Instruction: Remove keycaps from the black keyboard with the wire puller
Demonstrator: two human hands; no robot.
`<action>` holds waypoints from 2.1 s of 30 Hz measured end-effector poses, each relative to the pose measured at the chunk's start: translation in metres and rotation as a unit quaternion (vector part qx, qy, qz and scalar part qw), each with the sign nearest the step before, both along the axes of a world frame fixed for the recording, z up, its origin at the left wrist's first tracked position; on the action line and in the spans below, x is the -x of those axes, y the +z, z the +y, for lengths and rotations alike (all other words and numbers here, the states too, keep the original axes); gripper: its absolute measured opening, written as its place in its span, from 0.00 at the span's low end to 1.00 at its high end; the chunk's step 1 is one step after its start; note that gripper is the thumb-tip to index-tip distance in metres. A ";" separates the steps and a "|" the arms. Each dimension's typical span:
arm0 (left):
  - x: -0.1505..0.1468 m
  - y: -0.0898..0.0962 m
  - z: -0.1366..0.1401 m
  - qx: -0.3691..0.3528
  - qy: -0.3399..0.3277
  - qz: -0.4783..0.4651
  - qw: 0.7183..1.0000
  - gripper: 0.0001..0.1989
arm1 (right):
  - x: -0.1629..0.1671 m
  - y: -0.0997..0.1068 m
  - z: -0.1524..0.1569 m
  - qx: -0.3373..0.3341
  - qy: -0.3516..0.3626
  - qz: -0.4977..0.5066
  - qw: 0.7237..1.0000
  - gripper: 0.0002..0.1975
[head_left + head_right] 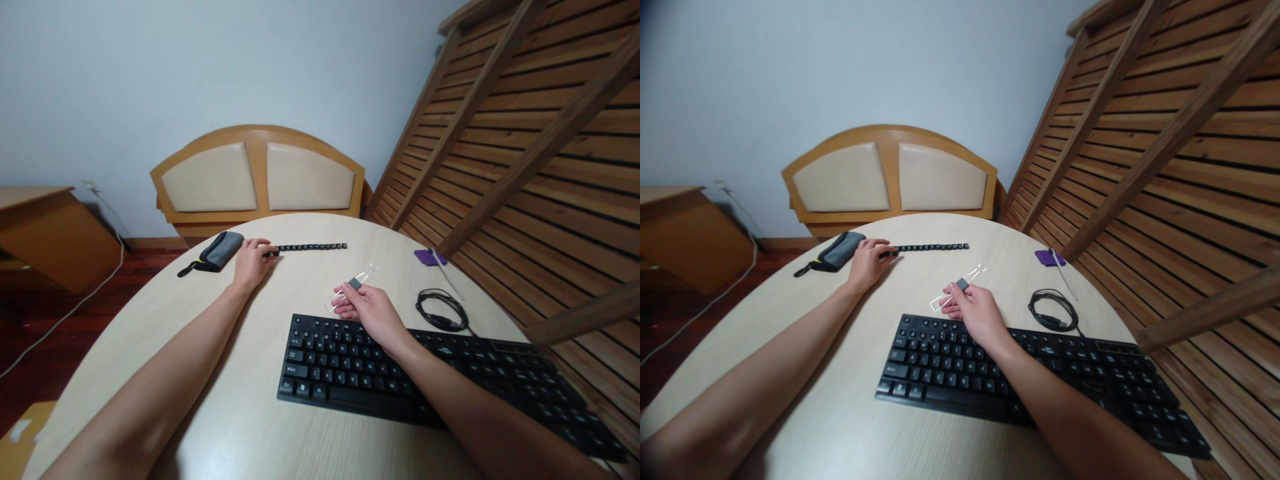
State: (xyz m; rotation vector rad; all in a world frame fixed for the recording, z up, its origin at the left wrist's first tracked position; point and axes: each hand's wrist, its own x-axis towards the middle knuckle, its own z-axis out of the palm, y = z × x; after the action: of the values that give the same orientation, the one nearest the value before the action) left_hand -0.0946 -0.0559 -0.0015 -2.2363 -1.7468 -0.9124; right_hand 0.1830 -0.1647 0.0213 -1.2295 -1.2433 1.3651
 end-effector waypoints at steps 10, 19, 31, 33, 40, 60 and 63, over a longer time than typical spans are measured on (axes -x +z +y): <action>0.007 -0.012 0.010 0.001 0.056 0.014 0.998 0.09 | 0.000 0.000 0.001 0.008 0.002 0.007 1.000 0.17; 0.006 -0.014 0.012 -0.004 0.050 0.028 0.998 0.10 | -0.001 -0.003 0.001 -0.004 0.018 0.006 1.000 0.18; 0.007 -0.016 0.015 -0.002 0.072 0.028 0.997 0.09 | 0.000 -0.004 0.002 0.006 0.014 0.005 1.000 0.17; 0.007 -0.017 0.015 -0.002 0.073 0.029 0.997 0.09 | 0.000 -0.004 0.002 0.005 0.017 0.009 1.000 0.17; 0.008 -0.018 0.016 -0.006 0.077 0.027 0.997 0.09 | 0.002 -0.001 0.001 0.021 0.012 0.018 1.000 0.14; -0.054 0.024 -0.040 0.218 -0.305 -0.076 0.924 0.15 | 0.001 -0.002 -0.007 -0.055 0.056 -0.060 0.995 0.19; -0.072 0.039 -0.057 0.349 -0.379 -0.078 0.853 0.14 | -0.001 0.002 -0.010 -0.079 0.064 -0.084 0.991 0.19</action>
State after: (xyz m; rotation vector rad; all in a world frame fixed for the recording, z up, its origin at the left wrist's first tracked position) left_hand -0.0230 -0.1127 0.0376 -3.5695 -1.3521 -0.6006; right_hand 0.1841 -0.1746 0.0235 -1.1892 -1.5405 1.2469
